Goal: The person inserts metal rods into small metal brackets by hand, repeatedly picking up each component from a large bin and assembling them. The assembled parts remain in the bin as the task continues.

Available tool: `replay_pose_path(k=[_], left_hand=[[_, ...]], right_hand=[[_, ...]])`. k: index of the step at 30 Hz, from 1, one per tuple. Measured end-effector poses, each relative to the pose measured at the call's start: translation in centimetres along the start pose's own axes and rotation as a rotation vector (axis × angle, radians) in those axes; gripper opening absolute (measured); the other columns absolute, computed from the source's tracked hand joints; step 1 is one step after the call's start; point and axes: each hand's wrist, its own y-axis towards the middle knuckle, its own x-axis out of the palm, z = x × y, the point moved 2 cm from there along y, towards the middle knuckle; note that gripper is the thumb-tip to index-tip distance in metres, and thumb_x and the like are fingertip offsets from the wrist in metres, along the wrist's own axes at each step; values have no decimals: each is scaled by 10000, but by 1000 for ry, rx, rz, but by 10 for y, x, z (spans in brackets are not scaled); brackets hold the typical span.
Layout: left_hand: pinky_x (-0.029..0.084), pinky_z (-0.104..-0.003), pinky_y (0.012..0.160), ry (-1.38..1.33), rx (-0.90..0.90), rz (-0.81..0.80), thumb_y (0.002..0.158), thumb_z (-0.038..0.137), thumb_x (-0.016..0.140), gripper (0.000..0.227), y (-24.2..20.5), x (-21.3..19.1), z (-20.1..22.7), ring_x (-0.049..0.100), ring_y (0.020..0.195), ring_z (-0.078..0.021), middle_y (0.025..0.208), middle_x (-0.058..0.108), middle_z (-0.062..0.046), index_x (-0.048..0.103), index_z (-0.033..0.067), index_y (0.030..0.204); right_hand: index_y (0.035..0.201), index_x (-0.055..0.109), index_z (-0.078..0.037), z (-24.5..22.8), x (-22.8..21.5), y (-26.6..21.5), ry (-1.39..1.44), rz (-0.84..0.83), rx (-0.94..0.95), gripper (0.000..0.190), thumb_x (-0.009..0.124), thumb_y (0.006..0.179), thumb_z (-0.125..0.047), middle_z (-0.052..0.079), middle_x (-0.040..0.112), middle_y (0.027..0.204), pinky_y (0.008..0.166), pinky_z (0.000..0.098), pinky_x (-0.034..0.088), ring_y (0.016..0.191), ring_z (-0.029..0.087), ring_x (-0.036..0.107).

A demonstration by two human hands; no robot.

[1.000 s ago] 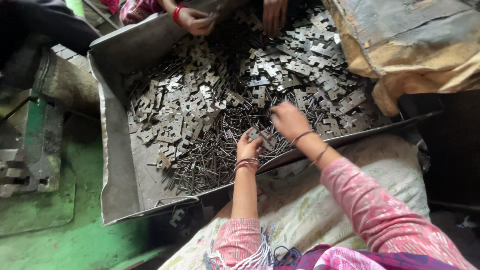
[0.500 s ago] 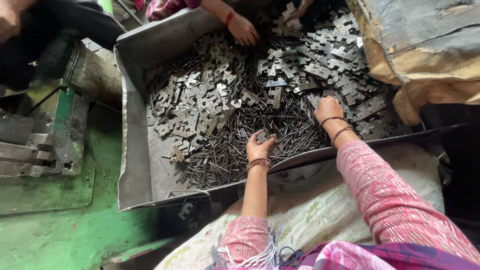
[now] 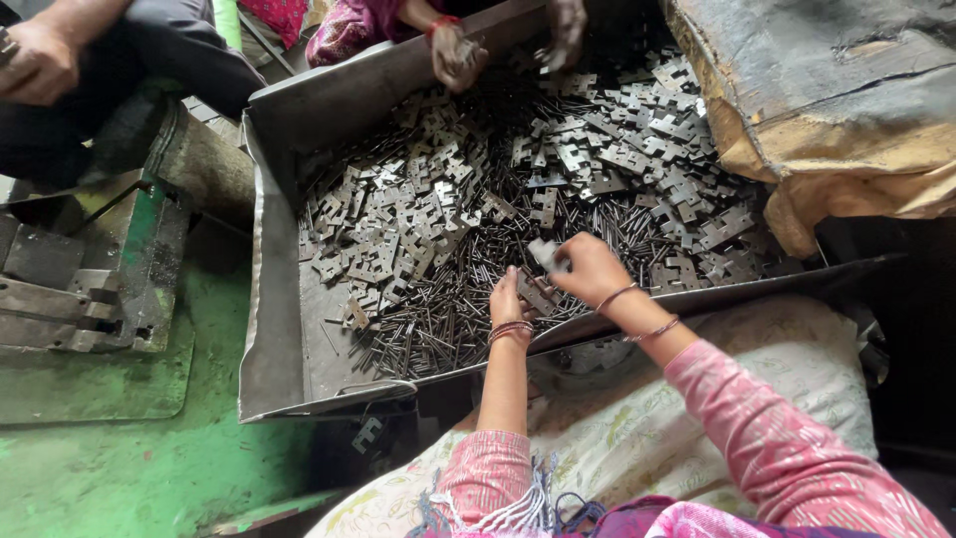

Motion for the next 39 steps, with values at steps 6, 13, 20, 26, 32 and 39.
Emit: replay_pose_path(k=[6,13,20,26,32,39], left_hand=[[324,-238,348,-193,4,-37,1062,523,554,399,25,-16,-18,455,451,-89,651,510,52,579,141,947],[482,-251,467,-101,86,-37,1010,176,563,186,29,-10,-25,629,648,-116,875,677,-16,668,68,1120],[515,-294,501,60,86,12,921,4,624,346,15,-4,-18,663,729,-135,973,706,-42,615,73,1261],[579,-280,568,12,108,-14,905,-31,644,406,20,-8,-18,677,773,-137,992,707,-54,602,51,1301],[549,-269,555,23,136,-58,893,-36,653,407,27,-14,-22,667,776,-131,995,709,-40,623,34,1293],[591,-310,604,80,94,-13,874,-3,676,421,15,-8,-6,670,826,-144,1013,699,-41,627,73,1285]], right_hand=[[972,698,-5,-53,31,-24,-158,-101,-18,299,744,761,-212,149,635,1037,801,467,558,1018,354,647],[1043,728,-54,-46,20,-23,-96,-92,58,279,715,870,-272,121,660,1089,855,443,564,1039,329,659],[1162,721,-93,-35,23,-27,-149,-110,89,402,755,824,-306,92,686,1108,874,451,554,1098,311,635],[1167,691,-93,-38,38,-26,-199,-99,85,421,768,808,-299,80,697,1120,854,450,574,1104,305,636],[1234,631,-59,-27,49,-28,-89,-84,189,498,777,791,-233,170,714,1054,838,486,563,1030,368,667],[1162,694,-12,-1,75,-17,-54,6,-21,397,731,784,-131,216,727,981,865,490,554,977,402,694]])
